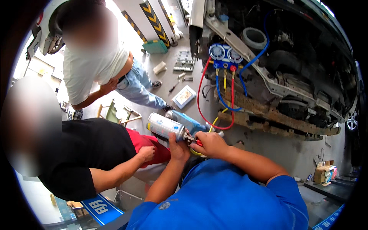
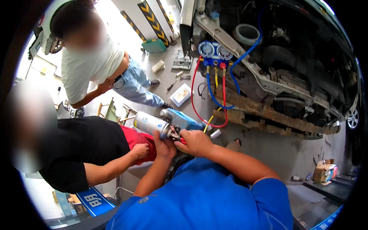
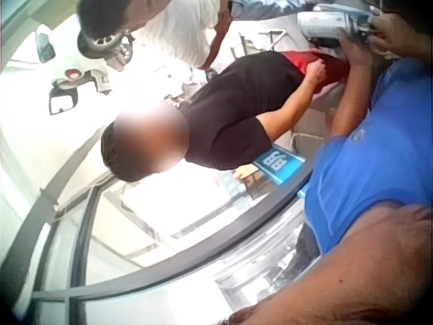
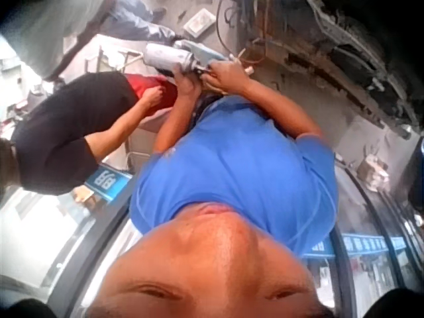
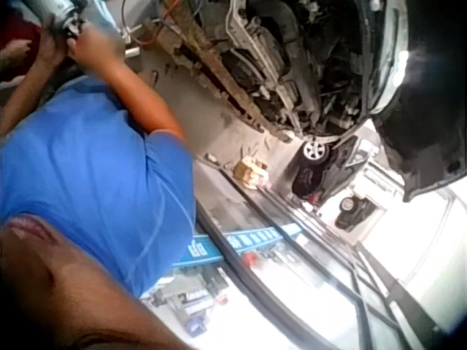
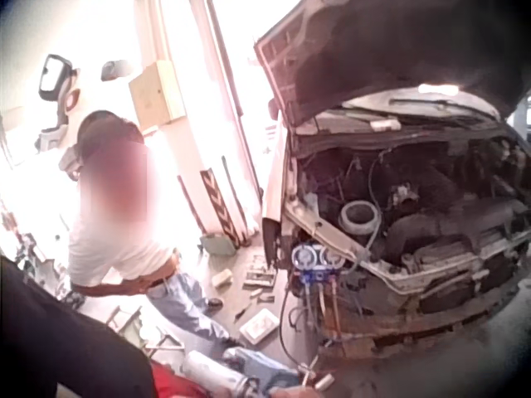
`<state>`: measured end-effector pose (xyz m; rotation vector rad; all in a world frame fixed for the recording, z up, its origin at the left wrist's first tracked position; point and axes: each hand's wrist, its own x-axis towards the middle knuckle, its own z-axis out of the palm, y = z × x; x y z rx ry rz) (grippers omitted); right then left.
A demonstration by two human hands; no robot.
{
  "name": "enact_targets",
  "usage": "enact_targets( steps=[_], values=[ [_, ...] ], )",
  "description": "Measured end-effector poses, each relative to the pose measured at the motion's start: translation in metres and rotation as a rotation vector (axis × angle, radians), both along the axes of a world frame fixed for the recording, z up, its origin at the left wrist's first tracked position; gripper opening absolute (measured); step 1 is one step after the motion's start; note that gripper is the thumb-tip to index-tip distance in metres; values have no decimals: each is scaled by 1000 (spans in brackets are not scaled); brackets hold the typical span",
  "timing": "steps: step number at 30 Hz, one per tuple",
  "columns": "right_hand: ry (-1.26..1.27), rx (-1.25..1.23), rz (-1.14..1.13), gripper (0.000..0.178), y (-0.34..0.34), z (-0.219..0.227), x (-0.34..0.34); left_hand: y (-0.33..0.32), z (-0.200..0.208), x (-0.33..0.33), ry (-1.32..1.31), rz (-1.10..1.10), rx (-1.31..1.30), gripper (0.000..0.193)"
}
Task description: The person connects a manifold gauge set to a car's air conditioning system, handles a canister of refrigerant, and سپس sits in the driver's seat to check the interior controls and seat cushions.
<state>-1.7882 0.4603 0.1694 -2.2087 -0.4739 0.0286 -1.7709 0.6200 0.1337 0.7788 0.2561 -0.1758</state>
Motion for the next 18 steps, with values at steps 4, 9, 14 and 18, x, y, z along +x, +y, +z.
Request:
enact_targets(
  steps=[4, 9, 14, 18],
  values=[
    [514, 445, 42, 36, 14, -22, -23, 20, -4, -29, -37, -185, -141, 70],
    [377, 282, -18, 38, 23, -37, -34, 23, -16, -45, 38, 37, 82, 65],
    [40, 20, 98, 35, 20, -36, -26, 18, -18, -47, 148, 127, 18, 59],
    [1002, 831, 138, 28, 25, -31, -22, 23, -13, -44, 127, 50, -29, 62]
  ],
)
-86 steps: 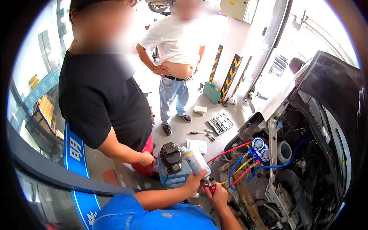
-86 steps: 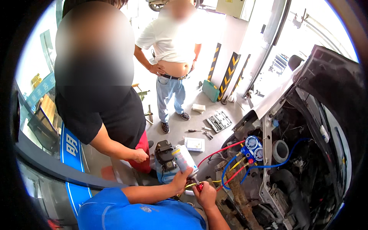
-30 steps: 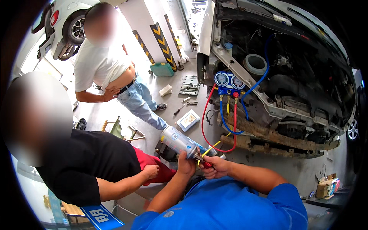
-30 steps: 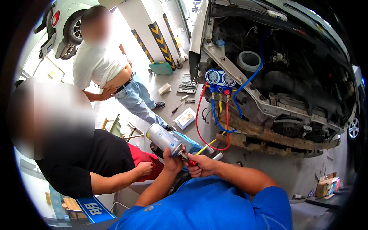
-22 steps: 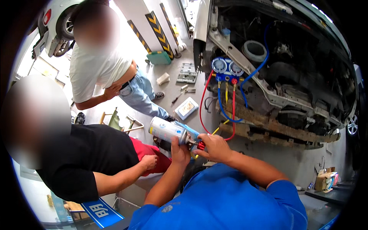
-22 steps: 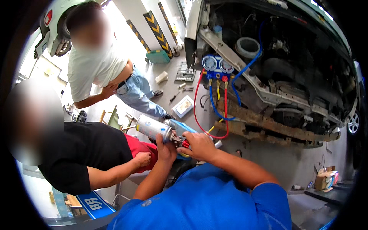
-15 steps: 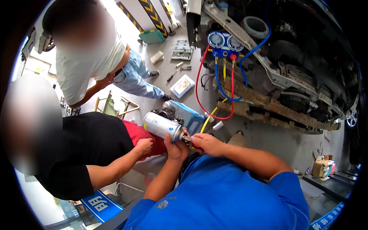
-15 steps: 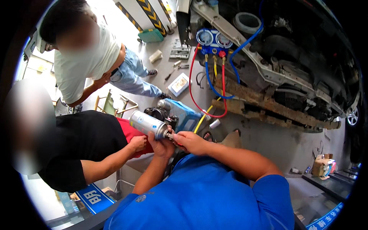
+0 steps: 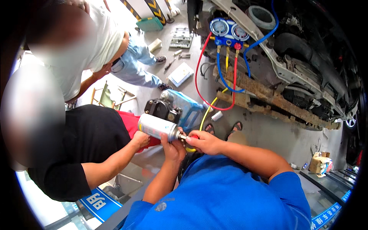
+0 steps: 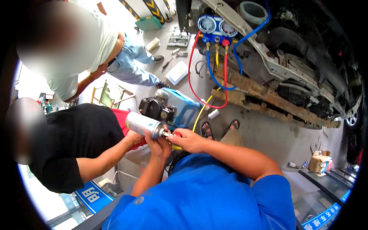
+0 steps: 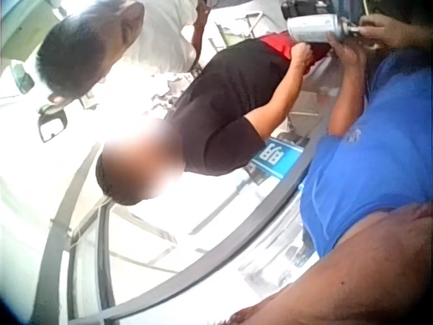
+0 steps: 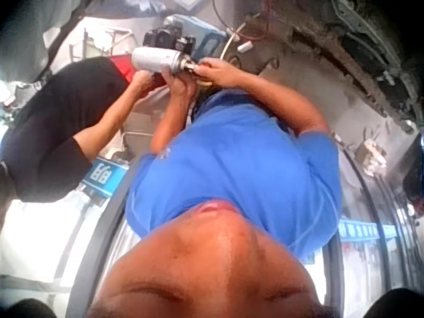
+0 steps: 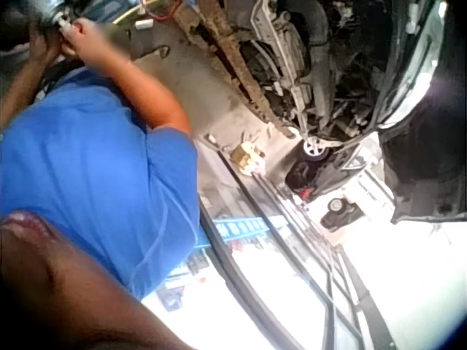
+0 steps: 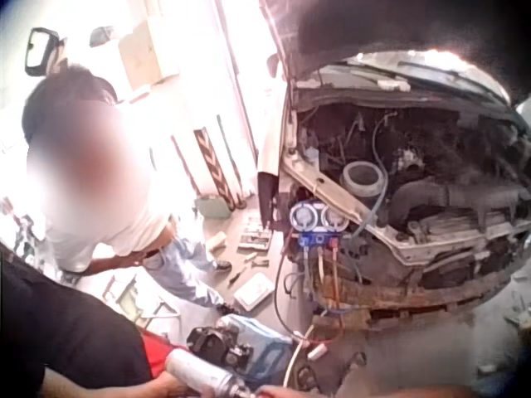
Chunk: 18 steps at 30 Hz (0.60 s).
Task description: The person connects a manifold gauge set to a car's air conditioning system, handles a canister of refrigerant, and سپس sits in the driver's seat to check the interior controls and seat cushions.
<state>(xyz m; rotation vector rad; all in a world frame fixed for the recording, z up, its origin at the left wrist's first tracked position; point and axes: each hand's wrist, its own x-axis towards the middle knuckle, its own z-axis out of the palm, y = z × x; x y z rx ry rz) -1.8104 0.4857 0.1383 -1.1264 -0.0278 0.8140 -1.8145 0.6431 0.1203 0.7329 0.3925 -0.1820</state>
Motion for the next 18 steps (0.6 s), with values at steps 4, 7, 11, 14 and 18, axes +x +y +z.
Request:
enact_targets(
  steps=[4, 7, 11, 14, 18],
  values=[
    [-48, -88, 157, 31, -11, 13, 11, 5, 0, 3, -116, -79, -56, 67],
    [88, 73, 191, 30, -19, 23, 22, 4, 15, 8, -175, -148, -183, 72],
    [184, 200, 106, 29, -22, 23, 19, 11, 19, 20, -275, -296, -156, 70],
    [-347, -248, -37, 33, -17, 30, 8, 7, 24, 21, -260, -311, -112, 63],
    [-1132, -940, -16, 37, -30, 35, 32, -3, 21, 33, -116, -221, -55, 43]
  ],
)
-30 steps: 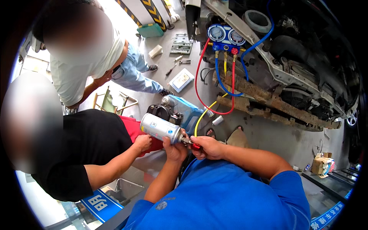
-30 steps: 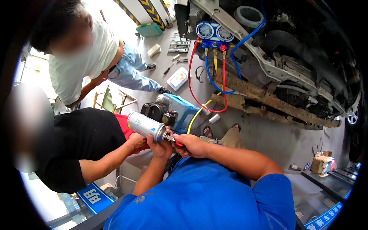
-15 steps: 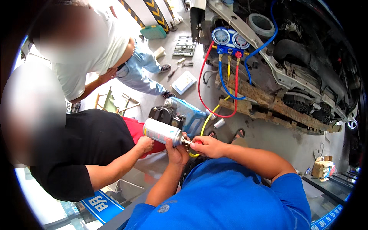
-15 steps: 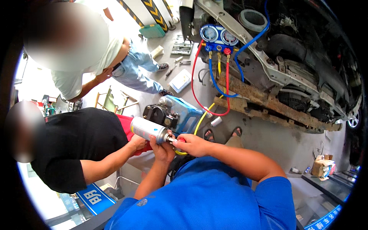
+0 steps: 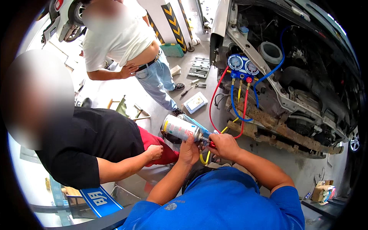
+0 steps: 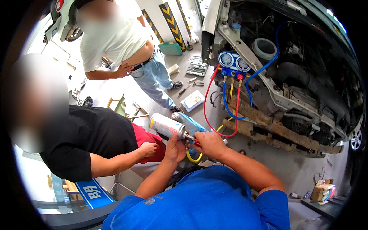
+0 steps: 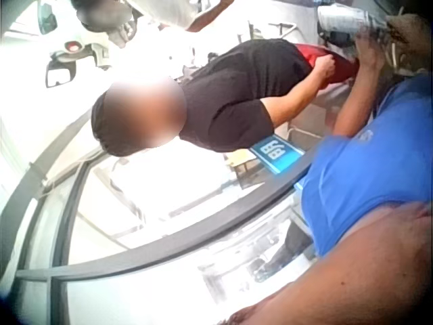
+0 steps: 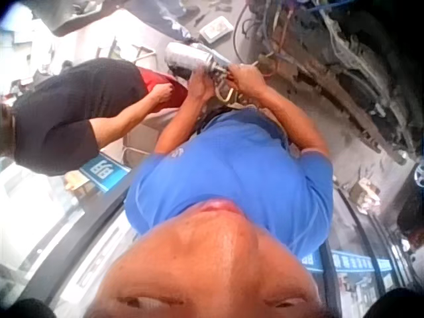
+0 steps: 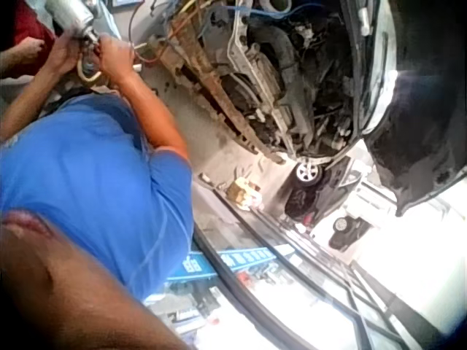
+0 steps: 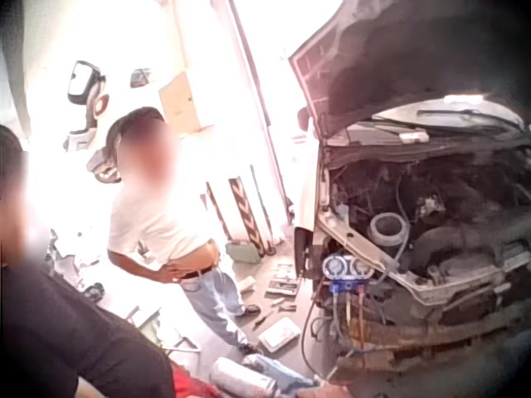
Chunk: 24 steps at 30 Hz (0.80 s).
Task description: The person connects a manifold gauge set to a car's air conditioning system, handles a canister of refrigerant, and سپس sits in the driver's seat to check the interior controls and seat cushions.
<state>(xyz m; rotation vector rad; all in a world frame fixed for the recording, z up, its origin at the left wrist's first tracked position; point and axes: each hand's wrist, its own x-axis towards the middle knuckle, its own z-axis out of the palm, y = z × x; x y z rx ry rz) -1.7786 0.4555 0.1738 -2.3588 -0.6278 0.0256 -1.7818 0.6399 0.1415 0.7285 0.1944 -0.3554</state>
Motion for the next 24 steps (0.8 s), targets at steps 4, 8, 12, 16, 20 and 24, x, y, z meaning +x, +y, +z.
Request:
enact_targets(
  steps=[4, 8, 12, 16, 20, 24],
  values=[
    [65, 461, -253, 39, 11, -27, -13, -11, 1, -2, 53, 148, 11, 40],
    [1037, 1253, -321, 27, 11, -31, -16, -8, 0, -1, -1, 101, 88, 43],
    [-432, 479, -181, 24, 15, -4, -6, -1, -7, 3, -13, 128, 8, 42],
    [1180, 1161, -314, 26, 4, -21, -6, -8, 1, 1, -19, 164, 43, 44],
    [304, 744, -163, 34, 8, -18, -18, -9, 4, 3, 50, 135, -48, 40],
    [502, 981, -337, 34, 15, -2, -19, -14, 5, 6, 10, 154, -1, 42]
  ],
)
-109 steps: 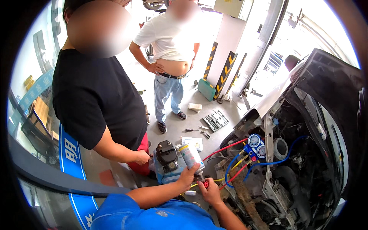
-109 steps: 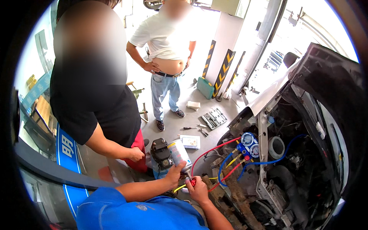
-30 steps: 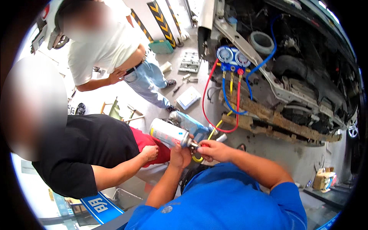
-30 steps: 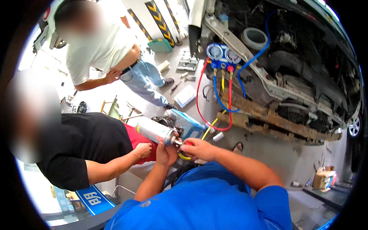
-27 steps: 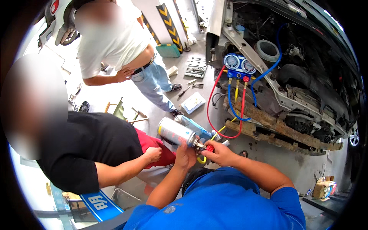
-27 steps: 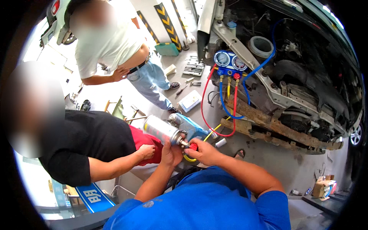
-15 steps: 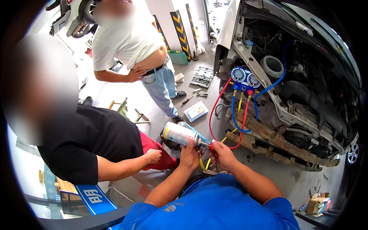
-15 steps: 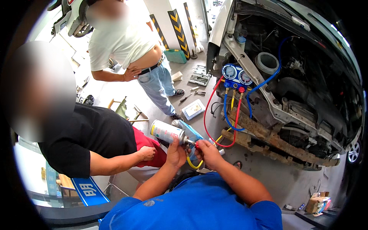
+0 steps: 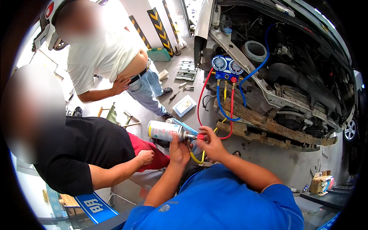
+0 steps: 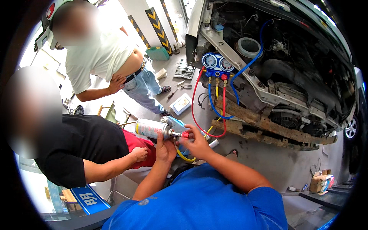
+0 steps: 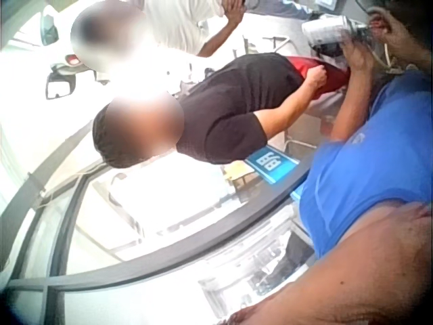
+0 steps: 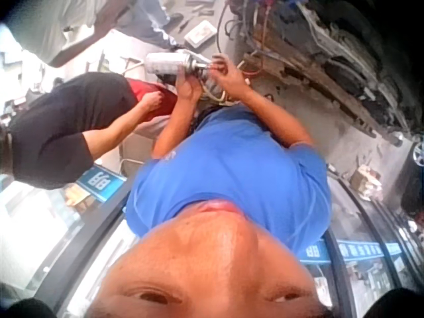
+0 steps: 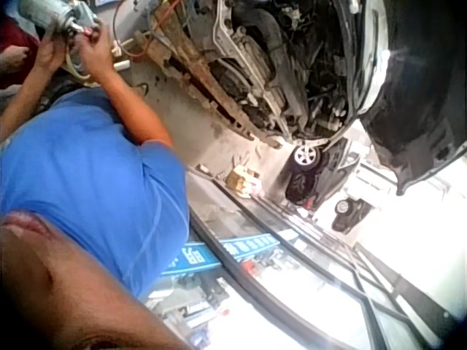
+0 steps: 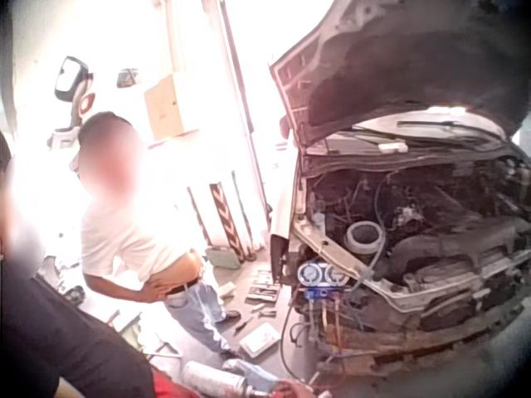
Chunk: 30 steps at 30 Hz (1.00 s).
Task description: The person connects a manifold gauge set to a car's air conditioning system, handles a canister of refrigerant, and سپس sits in the driver's seat to check the interior controls and seat cushions.
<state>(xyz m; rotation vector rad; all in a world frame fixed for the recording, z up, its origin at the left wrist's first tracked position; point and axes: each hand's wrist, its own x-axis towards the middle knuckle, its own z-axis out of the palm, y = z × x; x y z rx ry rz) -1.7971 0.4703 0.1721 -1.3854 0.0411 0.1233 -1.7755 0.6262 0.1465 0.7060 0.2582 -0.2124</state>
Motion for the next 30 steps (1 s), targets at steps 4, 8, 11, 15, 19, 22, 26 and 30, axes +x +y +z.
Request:
enact_targets(
  steps=[4, 8, 11, 15, 19, 22, 26, 30],
  values=[
    [460, 428, 228, 31, -12, -5, 11, 4, -1, 2, -11, -18, -36, 43],
    [-765, -636, 37, 25, -8, 5, 9, 9, 6, 2, -26, -13, -74, 47],
    [226, 433, 319, 33, -18, -34, 15, 9, -1, 5, -28, -17, -8, 47],
    [-262, -109, 183, 38, -5, 1, 16, 16, 3, 5, -9, -3, -73, 47],
    [-442, -452, -11, 35, 6, 4, 9, 17, 4, 6, -11, -7, -87, 47],
    [460, 559, 283, 26, 2, 1, 22, 17, 2, 9, 6, -4, -58, 45],
    [-623, -514, 100, 29, 7, 18, 16, 21, 16, 2, 35, 3, -155, 41],
    [-452, -349, 124, 34, 9, 20, 22, 27, 0, 8, -15, 11, -91, 46]
  ],
)
